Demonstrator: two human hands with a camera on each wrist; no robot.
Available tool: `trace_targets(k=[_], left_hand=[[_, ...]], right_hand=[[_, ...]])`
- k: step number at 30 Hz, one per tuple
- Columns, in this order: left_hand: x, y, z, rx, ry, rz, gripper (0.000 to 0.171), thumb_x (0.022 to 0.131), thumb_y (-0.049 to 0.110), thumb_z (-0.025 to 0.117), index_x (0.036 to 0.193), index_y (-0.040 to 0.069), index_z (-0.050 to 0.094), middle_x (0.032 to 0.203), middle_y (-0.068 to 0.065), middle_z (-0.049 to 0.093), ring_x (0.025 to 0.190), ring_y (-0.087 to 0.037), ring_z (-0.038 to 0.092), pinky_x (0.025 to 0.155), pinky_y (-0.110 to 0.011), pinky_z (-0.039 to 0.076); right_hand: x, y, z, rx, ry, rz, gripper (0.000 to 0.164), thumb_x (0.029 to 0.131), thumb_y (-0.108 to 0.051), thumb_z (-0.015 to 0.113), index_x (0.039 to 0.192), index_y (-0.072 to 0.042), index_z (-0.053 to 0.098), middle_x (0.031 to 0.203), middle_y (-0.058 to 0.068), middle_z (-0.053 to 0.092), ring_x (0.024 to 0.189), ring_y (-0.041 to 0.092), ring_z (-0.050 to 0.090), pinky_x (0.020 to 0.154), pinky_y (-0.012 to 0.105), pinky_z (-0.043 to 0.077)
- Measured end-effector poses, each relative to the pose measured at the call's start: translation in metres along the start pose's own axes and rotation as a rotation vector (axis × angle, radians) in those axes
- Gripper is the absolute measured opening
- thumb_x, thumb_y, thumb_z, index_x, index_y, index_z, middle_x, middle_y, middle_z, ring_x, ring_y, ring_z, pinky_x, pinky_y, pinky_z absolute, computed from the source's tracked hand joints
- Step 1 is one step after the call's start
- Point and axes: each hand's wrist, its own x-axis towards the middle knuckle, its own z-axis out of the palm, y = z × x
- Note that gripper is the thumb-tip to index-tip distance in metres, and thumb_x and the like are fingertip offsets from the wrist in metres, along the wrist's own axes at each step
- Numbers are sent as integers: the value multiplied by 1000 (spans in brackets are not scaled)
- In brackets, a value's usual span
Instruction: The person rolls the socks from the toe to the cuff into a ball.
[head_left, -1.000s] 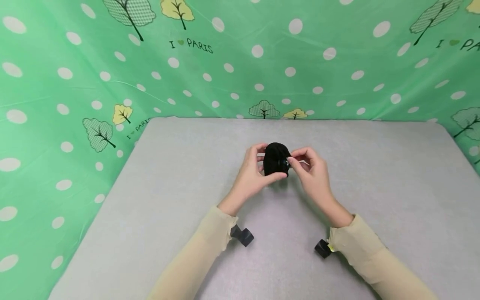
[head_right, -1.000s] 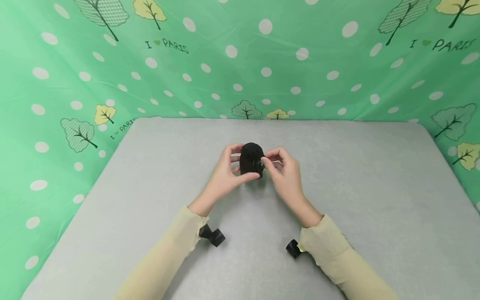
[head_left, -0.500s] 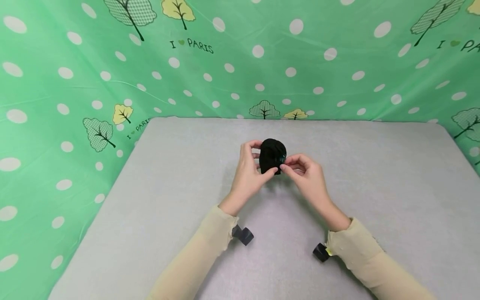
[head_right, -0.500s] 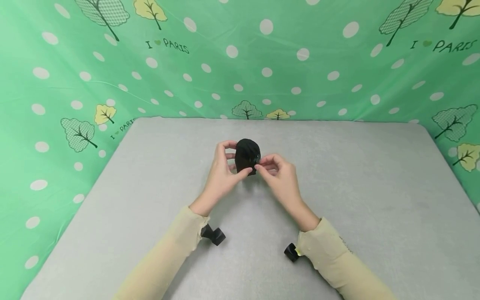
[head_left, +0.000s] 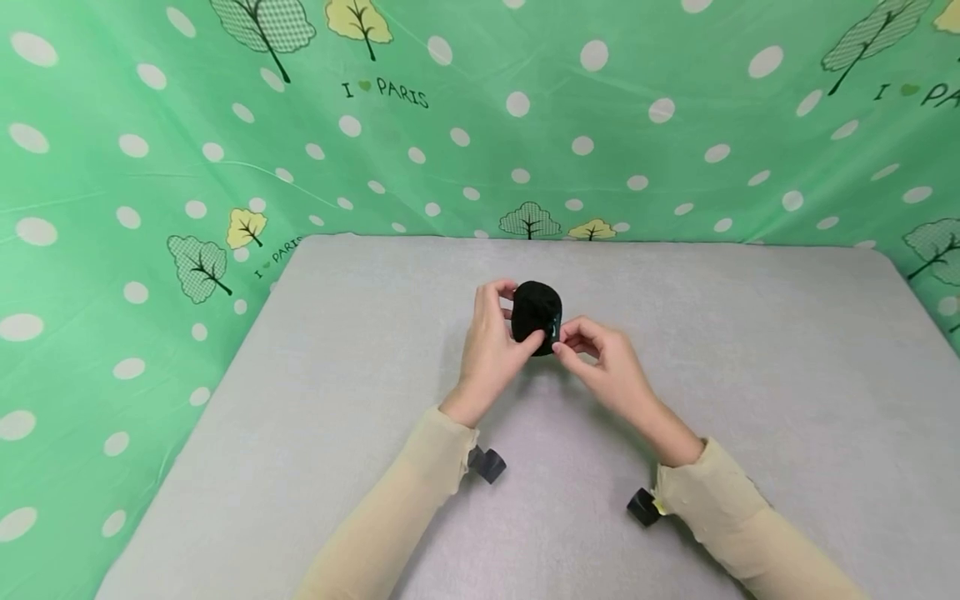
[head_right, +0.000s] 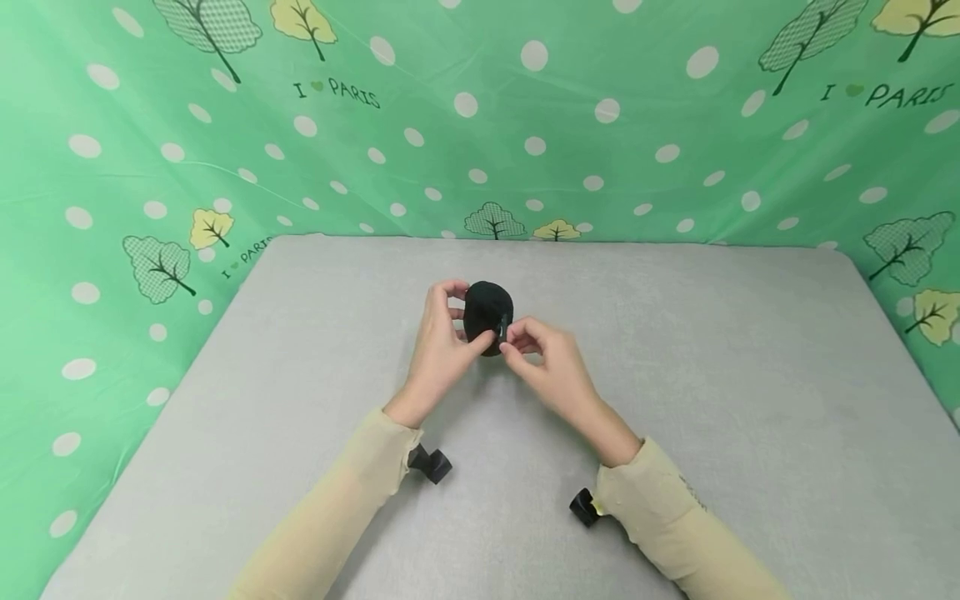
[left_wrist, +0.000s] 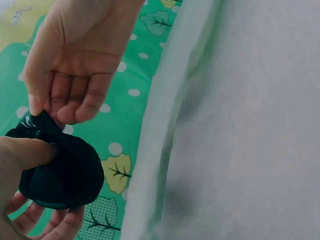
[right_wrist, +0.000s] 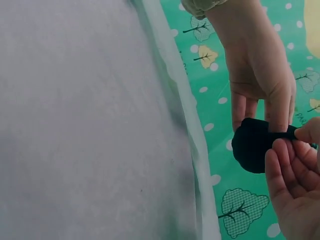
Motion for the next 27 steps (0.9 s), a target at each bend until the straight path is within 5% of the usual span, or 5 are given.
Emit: trace_targets(k=[9, 16, 22, 27], left_hand=[[0, -3, -1, -215, -148, -35, 70, 84, 16, 81, 139, 8, 38, 134, -16, 57, 107, -31, 62, 87, -44, 57], [-4, 2, -2, -207, -166, 51, 66, 85, 11, 79, 137, 6, 39, 137, -12, 56, 110, -26, 61, 88, -35, 58], [-5, 5, -4, -263, -170, 80, 36, 89, 12, 75, 120, 5, 57, 124, -9, 62, 104, -21, 66, 84, -23, 58], [-4, 2, -6, -230, -130, 84, 17, 90, 13, 74, 105, 7, 69, 108, -7, 70, 96, -18, 70, 78, -18, 58]], right_hand=[[1, 4, -3, 48, 126, 99, 8, 94, -6, 65, 96, 1, 62, 102, 10, 62, 93, 8, 61, 75, 11, 52], [8, -5, -12, 179, 33, 268, 54, 98, -19, 63, 145, -6, 40, 140, 18, 53, 117, 28, 61, 83, 15, 54], [10, -4, -17, 145, 31, 333, 51, 95, -21, 67, 140, -4, 49, 130, 20, 59, 94, 2, 62, 79, 12, 51], [8, -4, -19, 131, 35, 324, 52, 93, -20, 70, 139, -4, 50, 131, 17, 59, 94, -2, 61, 80, 13, 51]])
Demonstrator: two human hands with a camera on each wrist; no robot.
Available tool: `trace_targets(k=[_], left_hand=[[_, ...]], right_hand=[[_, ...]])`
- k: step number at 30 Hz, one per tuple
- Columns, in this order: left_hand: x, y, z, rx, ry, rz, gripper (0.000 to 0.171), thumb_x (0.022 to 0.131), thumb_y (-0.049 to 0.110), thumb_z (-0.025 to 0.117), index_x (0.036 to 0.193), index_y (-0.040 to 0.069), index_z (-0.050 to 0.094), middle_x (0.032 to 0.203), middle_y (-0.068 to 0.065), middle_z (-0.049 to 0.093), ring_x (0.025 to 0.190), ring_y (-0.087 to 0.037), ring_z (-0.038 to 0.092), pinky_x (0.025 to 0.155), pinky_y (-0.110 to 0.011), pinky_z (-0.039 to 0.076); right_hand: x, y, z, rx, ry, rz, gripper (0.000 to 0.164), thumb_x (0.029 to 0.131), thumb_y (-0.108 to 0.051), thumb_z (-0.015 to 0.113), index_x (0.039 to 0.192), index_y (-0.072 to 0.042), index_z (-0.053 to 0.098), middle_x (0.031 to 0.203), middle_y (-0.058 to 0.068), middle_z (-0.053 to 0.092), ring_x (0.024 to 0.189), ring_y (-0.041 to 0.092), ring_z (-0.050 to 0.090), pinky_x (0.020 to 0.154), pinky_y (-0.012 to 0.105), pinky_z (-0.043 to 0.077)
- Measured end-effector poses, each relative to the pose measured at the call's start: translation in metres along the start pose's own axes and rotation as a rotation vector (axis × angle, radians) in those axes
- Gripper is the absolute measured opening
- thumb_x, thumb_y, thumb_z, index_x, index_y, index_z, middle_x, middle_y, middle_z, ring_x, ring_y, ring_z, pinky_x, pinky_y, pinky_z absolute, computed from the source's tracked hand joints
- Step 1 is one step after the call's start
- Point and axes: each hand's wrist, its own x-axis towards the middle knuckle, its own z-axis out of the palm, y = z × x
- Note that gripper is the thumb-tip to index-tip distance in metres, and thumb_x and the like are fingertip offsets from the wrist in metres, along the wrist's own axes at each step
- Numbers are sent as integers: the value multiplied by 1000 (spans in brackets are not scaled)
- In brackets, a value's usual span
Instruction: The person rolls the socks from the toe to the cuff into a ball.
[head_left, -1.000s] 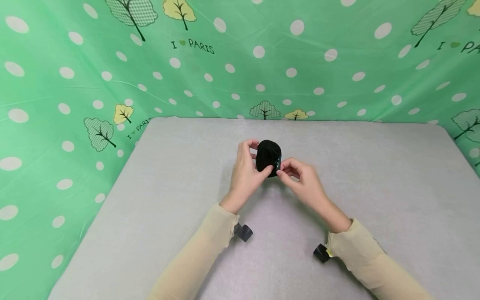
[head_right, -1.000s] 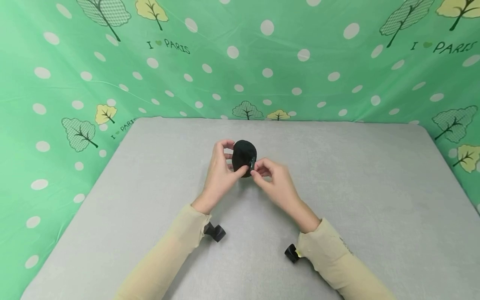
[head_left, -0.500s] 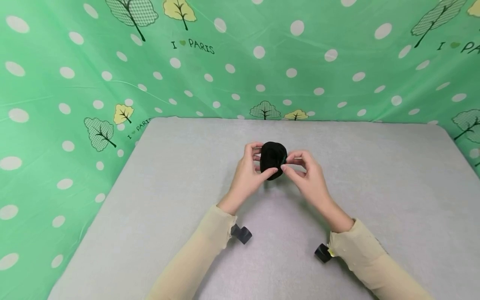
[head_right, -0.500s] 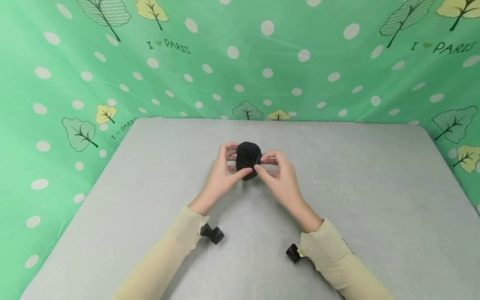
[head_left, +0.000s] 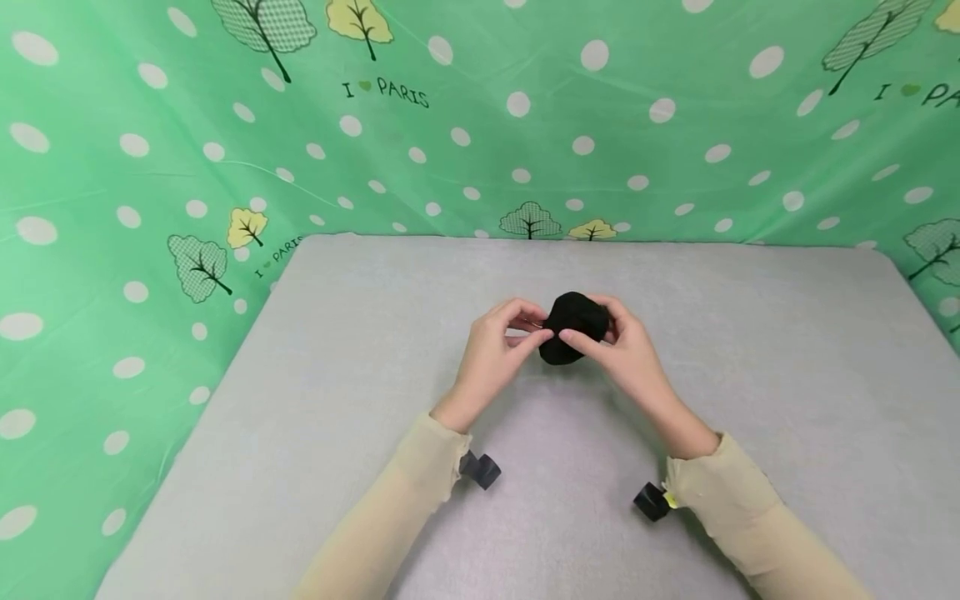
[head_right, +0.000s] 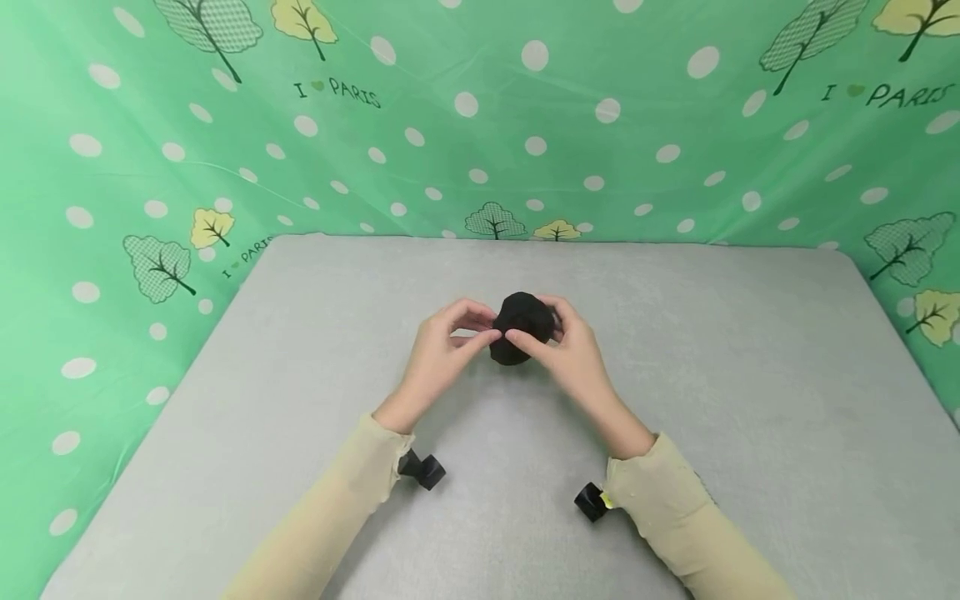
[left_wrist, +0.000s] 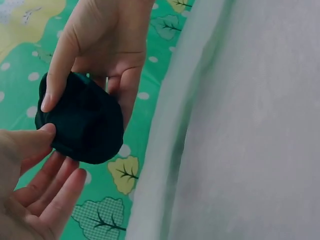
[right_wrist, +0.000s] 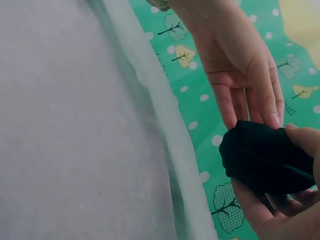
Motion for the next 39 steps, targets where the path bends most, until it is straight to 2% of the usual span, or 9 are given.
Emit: trace_targets(k=[4, 8, 14, 19, 24, 27, 33, 36, 39], left_hand=[[0, 0, -1, 78, 21, 73, 9, 91, 11, 73, 99, 7, 72, 100, -7, 73, 91, -16, 71, 76, -17, 58], [0, 2, -1, 145, 36, 152, 5, 90, 4, 69, 93, 7, 71, 91, -7, 73, 82, -14, 71, 74, -16, 57], [0, 1, -1, 74, -31, 191, 6, 87, -1, 66, 91, 4, 66, 86, -8, 72, 76, -13, 69, 74, -18, 56], [0, 1, -2, 35, -102, 142, 8, 89, 2, 68, 96, 4, 67, 93, -9, 71, 82, -17, 69, 75, -18, 57], [-1, -3, -2, 47, -131, -18, 21, 90, 12, 74, 107, 6, 64, 107, -9, 68, 96, -19, 69, 77, -19, 57], [-1, -5, -1, 78, -121, -78, 19, 91, 16, 73, 106, 8, 64, 106, -6, 71, 96, -17, 71, 77, -20, 58], [-1, -5, 3, 147, -33, -29, 8, 91, 11, 70, 97, 7, 70, 98, -7, 74, 92, -17, 72, 72, -17, 57], [-1, -4, 4, 165, -2, 0, 4, 88, 5, 68, 92, 5, 68, 92, -7, 73, 87, -17, 72, 69, -14, 56], [-1, -4, 5, 162, 7, 14, 4, 83, 2, 66, 86, 5, 64, 85, -8, 73, 77, -15, 71, 66, -13, 55]], right_hand=[[0, 1, 1, -55, 32, -34, 49, 91, -18, 73, 134, -3, 54, 129, 14, 60, 96, 1, 58, 82, 15, 47], [0, 1, 4, -118, 85, -53, 44, 90, -20, 74, 126, -1, 57, 123, 16, 64, 96, 12, 59, 80, 20, 47], [6, 6, 7, -194, 140, -60, 39, 90, -18, 72, 122, -1, 57, 122, 21, 65, 105, 31, 61, 85, 36, 46], [8, 10, 6, -181, 136, -61, 39, 91, -12, 70, 126, 0, 56, 125, 22, 64, 107, 32, 60, 85, 34, 46], [6, 7, 2, -135, 141, -29, 42, 94, -18, 66, 130, -1, 52, 128, 19, 61, 109, 26, 58, 85, 28, 45], [5, 5, 1, -110, 123, -24, 48, 94, -21, 68, 133, -2, 49, 127, 18, 59, 108, 24, 58, 85, 24, 46], [2, 4, 1, -92, 34, -24, 73, 88, -18, 76, 146, -3, 33, 139, 17, 50, 116, 26, 55, 78, 11, 49], [1, 4, 3, -127, 40, -31, 77, 86, -18, 78, 146, -4, 31, 141, 18, 49, 118, 29, 54, 81, 18, 50], [1, 5, 5, -148, 72, -41, 74, 86, -18, 78, 143, -3, 34, 139, 20, 50, 119, 33, 54, 92, 35, 47]])
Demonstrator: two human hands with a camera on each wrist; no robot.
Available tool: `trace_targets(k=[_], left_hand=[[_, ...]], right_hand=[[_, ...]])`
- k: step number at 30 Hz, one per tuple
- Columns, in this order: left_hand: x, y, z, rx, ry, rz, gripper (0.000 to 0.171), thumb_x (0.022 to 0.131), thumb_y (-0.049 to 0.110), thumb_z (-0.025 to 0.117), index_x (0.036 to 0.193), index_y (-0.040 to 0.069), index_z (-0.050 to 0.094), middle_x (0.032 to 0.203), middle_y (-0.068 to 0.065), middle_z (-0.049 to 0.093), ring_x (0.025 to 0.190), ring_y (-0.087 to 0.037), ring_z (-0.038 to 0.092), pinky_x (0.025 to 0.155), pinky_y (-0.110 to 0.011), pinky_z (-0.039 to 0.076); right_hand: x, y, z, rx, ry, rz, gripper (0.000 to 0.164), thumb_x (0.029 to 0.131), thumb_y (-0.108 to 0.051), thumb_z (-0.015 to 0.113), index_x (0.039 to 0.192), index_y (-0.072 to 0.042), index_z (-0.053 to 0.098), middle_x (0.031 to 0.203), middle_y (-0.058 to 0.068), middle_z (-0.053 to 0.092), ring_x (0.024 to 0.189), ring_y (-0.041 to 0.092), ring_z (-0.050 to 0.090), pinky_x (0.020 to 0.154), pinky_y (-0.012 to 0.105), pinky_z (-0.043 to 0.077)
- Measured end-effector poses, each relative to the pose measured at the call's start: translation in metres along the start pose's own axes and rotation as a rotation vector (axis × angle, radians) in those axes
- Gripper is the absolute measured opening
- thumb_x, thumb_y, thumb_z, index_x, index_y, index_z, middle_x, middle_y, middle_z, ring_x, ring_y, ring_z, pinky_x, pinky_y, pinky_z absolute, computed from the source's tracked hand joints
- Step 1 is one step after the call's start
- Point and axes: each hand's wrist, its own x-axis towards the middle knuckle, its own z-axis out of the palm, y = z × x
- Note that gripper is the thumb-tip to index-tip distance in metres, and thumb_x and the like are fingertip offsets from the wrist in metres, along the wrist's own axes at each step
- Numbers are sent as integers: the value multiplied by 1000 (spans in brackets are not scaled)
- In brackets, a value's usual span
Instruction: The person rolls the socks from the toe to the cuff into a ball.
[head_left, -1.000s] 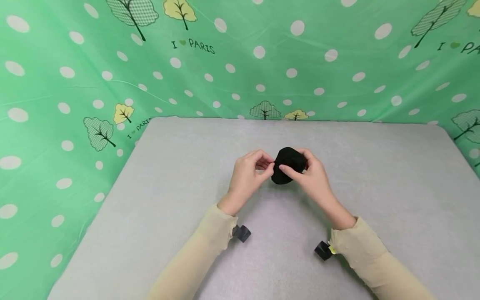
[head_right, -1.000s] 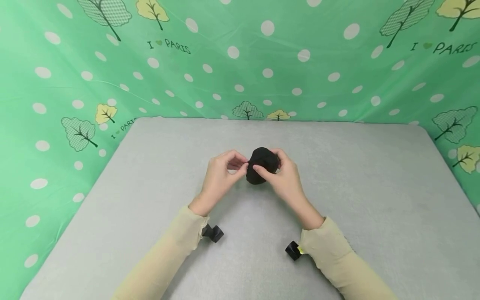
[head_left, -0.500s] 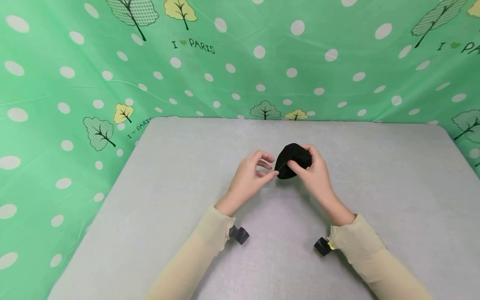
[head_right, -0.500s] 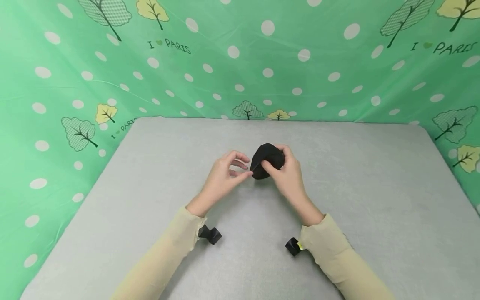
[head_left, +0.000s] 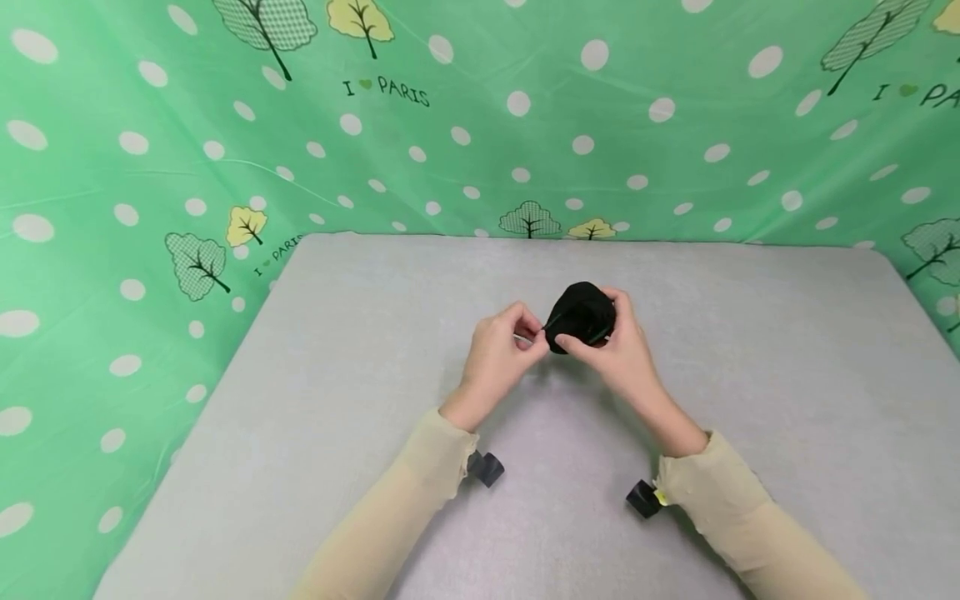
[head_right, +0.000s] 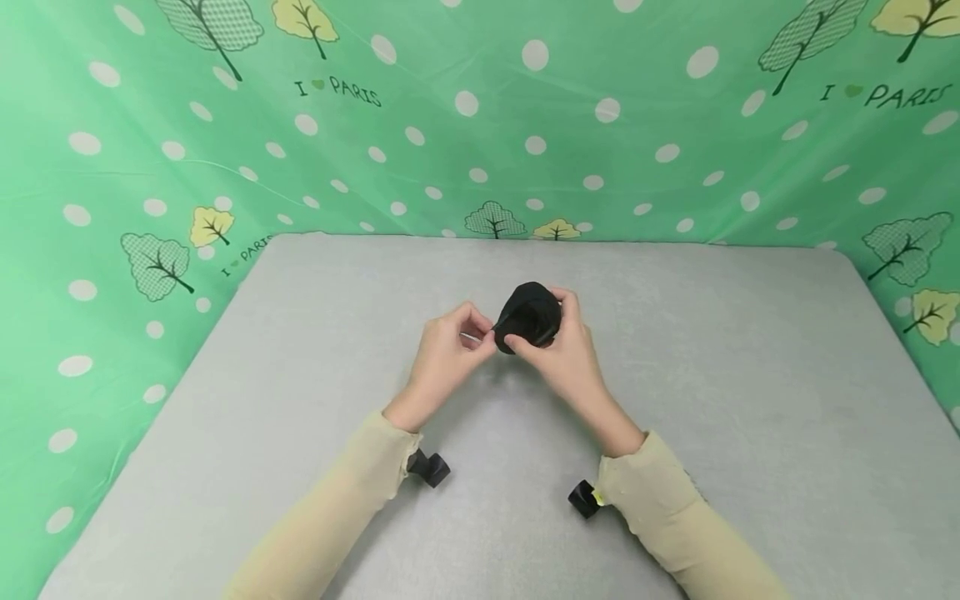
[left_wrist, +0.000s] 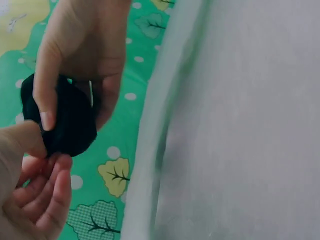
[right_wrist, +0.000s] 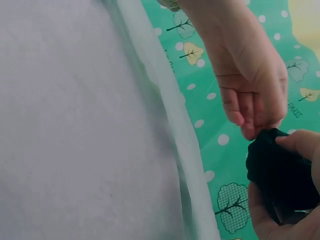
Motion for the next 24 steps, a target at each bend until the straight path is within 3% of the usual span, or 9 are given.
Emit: trace_targets(k=[2, 5, 9, 11, 13, 17, 20, 24], left_hand=[[0, -1, 0, -42, -11, 0, 6, 82, 1, 64, 84, 5, 62, 82, -8, 72, 72, -13, 69, 65, -14, 55], [-1, -2, -1, -134, -50, -4, 8, 81, -2, 63, 82, 5, 59, 82, -10, 72, 69, -8, 64, 65, -17, 55], [0, -1, -4, -194, -99, -38, 7, 82, -1, 64, 85, 4, 60, 87, -11, 70, 74, -8, 64, 70, -20, 57], [1, 0, -5, -183, -111, -68, 13, 86, 6, 68, 97, 4, 61, 99, -10, 68, 88, -12, 66, 79, -23, 58], [2, 1, -5, -184, -139, -102, 33, 88, 16, 73, 116, 6, 59, 117, -9, 64, 106, -19, 65, 89, -30, 57], [4, 6, -2, -193, -188, -173, 66, 90, 35, 74, 144, 13, 44, 142, -10, 54, 123, -26, 57, 99, -42, 52], [4, 7, 0, -176, -190, -178, 59, 91, 36, 71, 142, 14, 49, 137, -10, 60, 118, -25, 59, 97, -43, 51], [3, 4, -4, -150, -131, -153, 48, 91, 30, 73, 133, 14, 58, 127, -8, 67, 113, -22, 63, 97, -42, 52]], right_hand=[[2, 1, 2, -11, 20, 1, 70, 86, -17, 76, 141, -2, 35, 139, 21, 50, 121, 34, 52, 97, 44, 43], [6, 3, 4, -15, 41, 13, 64, 87, -14, 74, 138, 0, 37, 137, 23, 52, 120, 35, 52, 100, 48, 41], [8, 7, 5, -17, 24, 11, 62, 87, -12, 74, 137, 1, 39, 133, 23, 53, 113, 33, 54, 89, 32, 47], [7, 7, 6, -35, 1, -10, 63, 88, -12, 74, 138, 1, 37, 132, 24, 54, 109, 33, 56, 83, 28, 49], [4, 5, 7, -72, -27, -47, 64, 89, -9, 74, 139, 2, 35, 133, 26, 53, 110, 36, 57, 82, 30, 52], [-2, -2, 12, -195, -70, -156, 63, 89, -5, 72, 137, 8, 33, 136, 33, 47, 119, 44, 54, 97, 54, 47], [-4, -4, 13, -222, -116, -208, 63, 90, -4, 70, 138, 10, 31, 138, 32, 41, 122, 44, 50, 102, 57, 44], [-6, -5, 6, -83, -161, -219, 62, 86, 8, 61, 141, 5, 34, 140, 25, 42, 120, 37, 50, 102, 53, 48]])
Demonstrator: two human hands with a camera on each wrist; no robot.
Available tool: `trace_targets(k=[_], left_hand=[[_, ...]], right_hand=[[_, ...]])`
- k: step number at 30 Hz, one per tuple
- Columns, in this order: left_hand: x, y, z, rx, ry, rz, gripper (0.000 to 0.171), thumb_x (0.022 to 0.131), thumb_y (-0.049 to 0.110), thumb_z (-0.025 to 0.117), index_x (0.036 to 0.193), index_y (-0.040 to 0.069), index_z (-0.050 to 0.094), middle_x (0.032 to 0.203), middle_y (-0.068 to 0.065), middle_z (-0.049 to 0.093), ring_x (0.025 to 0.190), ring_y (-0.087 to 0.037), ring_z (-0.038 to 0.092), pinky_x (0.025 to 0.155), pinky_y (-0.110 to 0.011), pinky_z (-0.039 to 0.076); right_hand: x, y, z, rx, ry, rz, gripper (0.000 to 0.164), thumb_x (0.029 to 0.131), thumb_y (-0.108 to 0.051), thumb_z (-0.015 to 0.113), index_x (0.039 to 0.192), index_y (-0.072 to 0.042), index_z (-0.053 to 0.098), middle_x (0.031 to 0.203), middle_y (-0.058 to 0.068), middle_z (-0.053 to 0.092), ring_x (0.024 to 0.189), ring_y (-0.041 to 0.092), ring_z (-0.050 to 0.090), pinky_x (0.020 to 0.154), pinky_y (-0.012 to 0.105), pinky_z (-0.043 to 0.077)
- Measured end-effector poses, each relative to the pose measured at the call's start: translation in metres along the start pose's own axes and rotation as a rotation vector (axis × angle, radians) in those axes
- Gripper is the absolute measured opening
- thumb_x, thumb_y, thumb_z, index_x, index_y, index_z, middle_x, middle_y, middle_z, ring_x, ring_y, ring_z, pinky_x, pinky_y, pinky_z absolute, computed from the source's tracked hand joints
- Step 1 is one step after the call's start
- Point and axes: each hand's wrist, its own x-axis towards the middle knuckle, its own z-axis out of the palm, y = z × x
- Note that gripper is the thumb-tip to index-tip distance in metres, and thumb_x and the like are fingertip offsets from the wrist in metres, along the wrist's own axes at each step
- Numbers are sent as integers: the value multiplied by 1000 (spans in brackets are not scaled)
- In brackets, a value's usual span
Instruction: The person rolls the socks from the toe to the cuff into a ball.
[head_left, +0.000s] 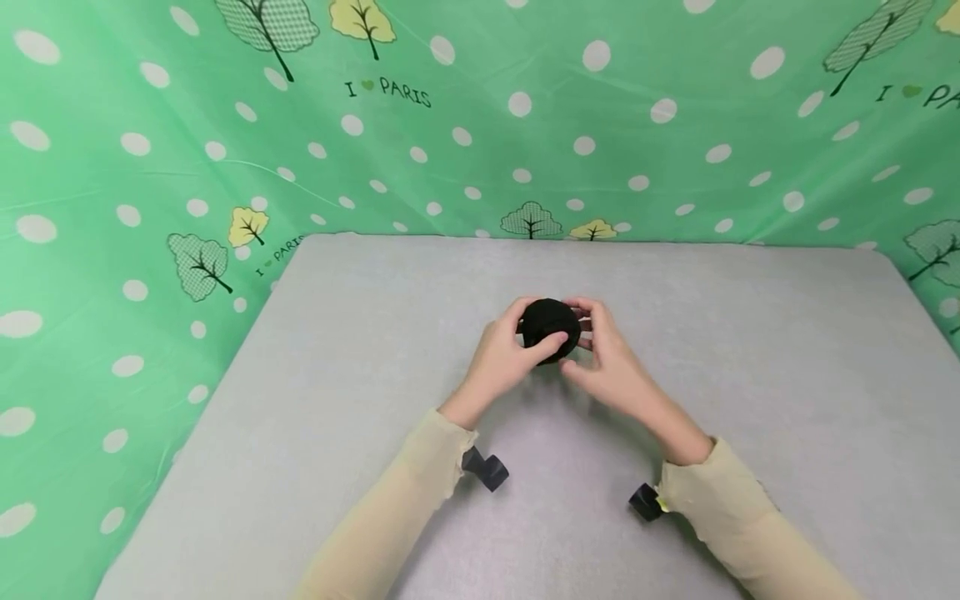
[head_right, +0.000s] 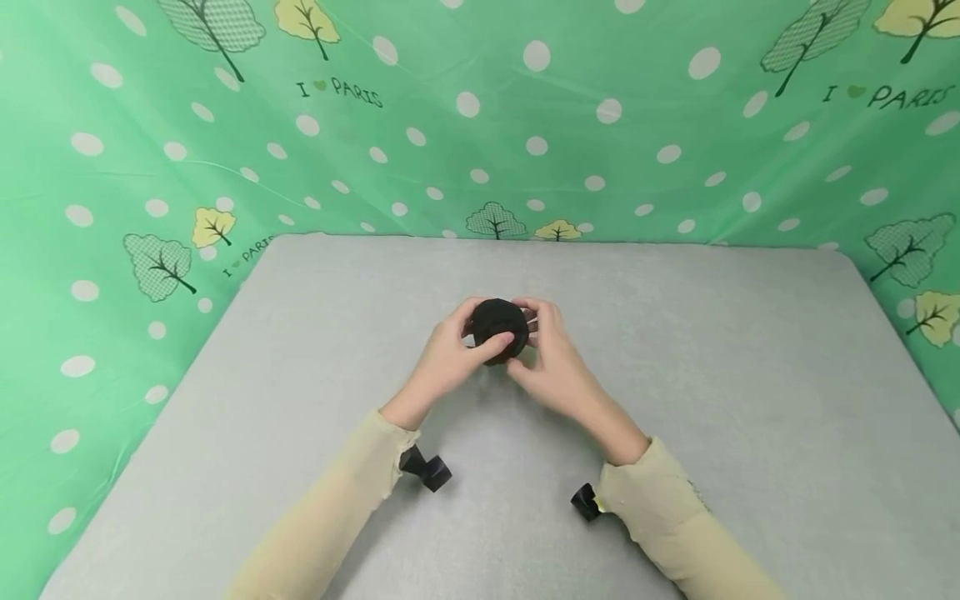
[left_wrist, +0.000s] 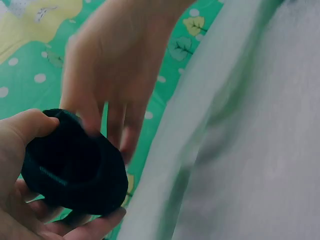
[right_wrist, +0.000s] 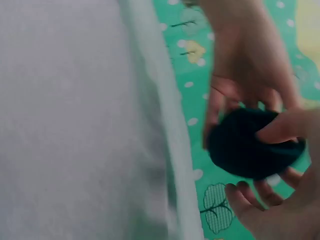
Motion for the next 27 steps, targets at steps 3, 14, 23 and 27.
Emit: trace_targets(k=[3, 14, 23, 27], left_hand=[[0, -2, -2, 6, 27, 6, 47, 90, 27, 73, 132, 14, 59, 125, -8, 68, 113, -22, 64, 100, -44, 51], [0, -4, -5, 37, 35, 4, 45, 88, 22, 73, 130, 14, 63, 121, -10, 70, 108, -24, 65, 96, -42, 53], [4, -11, -6, 100, 80, -38, 39, 86, 21, 71, 124, 16, 66, 116, -10, 72, 94, -24, 67, 80, -36, 55], [6, -12, -6, 149, 94, -33, 38, 84, 21, 69, 122, 17, 65, 113, -10, 72, 91, -24, 66, 79, -37, 54]], right_hand=[[-2, 1, -7, 65, 77, -29, 47, 87, 8, 60, 132, 3, 49, 131, 20, 53, 115, 31, 56, 98, 46, 52], [-3, -7, -9, -497, 274, -258, 7, 83, -6, 73, 89, -3, 71, 84, 10, 72, 78, 24, 68, 70, 41, 57], [-3, -6, -4, -453, 234, -390, 12, 81, 3, 70, 82, -7, 63, 79, 5, 64, 77, 22, 62, 71, 37, 52], [-5, -4, -2, -393, 213, -408, 12, 83, 3, 67, 84, -8, 61, 81, 3, 63, 79, 20, 61, 72, 37, 51]])
